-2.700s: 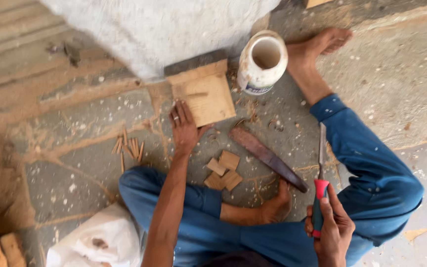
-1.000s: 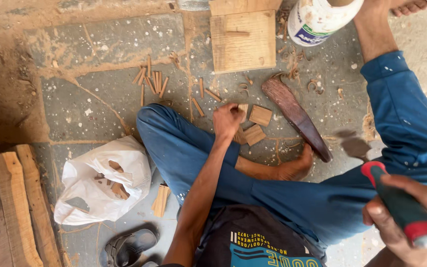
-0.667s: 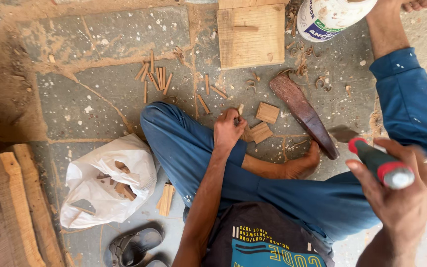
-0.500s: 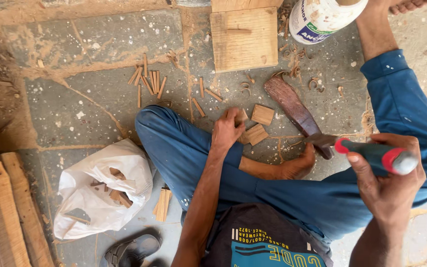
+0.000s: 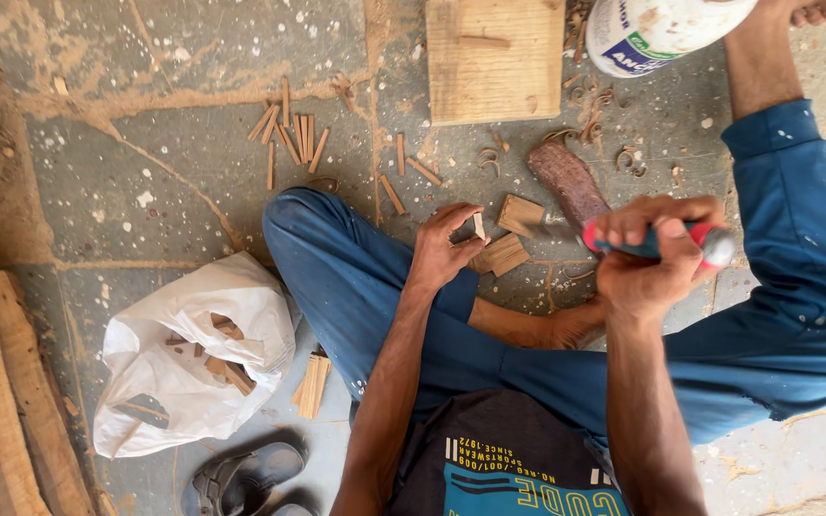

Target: The person sits on the floor and uses a chisel to carve small wooden blocks into thin sticks. They repeatedly hold the blocks, shave off strips, and place the finished sticks into a white plastic bag.

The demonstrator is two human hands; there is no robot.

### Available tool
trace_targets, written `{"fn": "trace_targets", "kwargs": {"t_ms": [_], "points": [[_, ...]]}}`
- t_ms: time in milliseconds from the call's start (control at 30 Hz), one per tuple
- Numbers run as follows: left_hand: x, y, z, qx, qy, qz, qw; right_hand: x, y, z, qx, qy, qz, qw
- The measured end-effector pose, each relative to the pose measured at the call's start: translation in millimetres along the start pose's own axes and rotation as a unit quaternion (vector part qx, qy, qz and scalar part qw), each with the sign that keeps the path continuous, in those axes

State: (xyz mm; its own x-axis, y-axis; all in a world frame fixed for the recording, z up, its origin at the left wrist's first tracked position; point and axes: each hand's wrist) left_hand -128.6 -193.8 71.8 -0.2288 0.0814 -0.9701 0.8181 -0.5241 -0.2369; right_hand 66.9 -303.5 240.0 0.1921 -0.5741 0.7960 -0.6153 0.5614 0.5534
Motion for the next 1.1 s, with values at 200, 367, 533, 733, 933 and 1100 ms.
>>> {"fn": "trace_targets", "kwargs": {"t_ms": [200, 367, 533, 733, 933, 1100], "points": [[3.1, 0.6, -4.5, 0.0, 0.013, -0.027, 1.0, -19.2, 26.8, -20.1, 0.13, 0.022, -0.048, 0.99], [10.3, 3.9, -7.4, 0.014, -0.031, -0.022, 0.999, -34.8, 41.8, -26.9, 0.175, 0.021, -0.008, 0.984], [14.9, 5.5, -8.4, 0.005, -0.014, -0.012, 1.0, -34.9, 45.0, -25.0, 0.186, 0.028, -0.008, 0.982], [15.7, 5.4, -10.3, -0.007, -0.005, -0.019, 1.0, -36.0, 49.9, -21.9, 0.189, 0.03, 0.0, 0.982], [15.6, 5.1, -10.5, -0.002, -0.015, -0.011, 1.0, -35.0, 54.4, -22.3, 0.196, 0.028, -0.001, 0.98], [16.9, 6.8, -10.5, 0.008, -0.013, -0.012, 1.0, -41.0, 51.6, -17.6, 0.192, 0.008, 0.009, 0.981]]}}
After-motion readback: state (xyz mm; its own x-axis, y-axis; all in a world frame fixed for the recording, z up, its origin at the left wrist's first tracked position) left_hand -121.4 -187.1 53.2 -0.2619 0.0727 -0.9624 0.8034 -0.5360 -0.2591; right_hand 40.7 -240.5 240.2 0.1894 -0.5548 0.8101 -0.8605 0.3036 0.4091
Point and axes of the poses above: each hand's wrist, its own z-axis away from the middle knuckle, its own y-axis out of the palm, x = y × z, and after that the axes turned 9 degrees about -y, right-handed
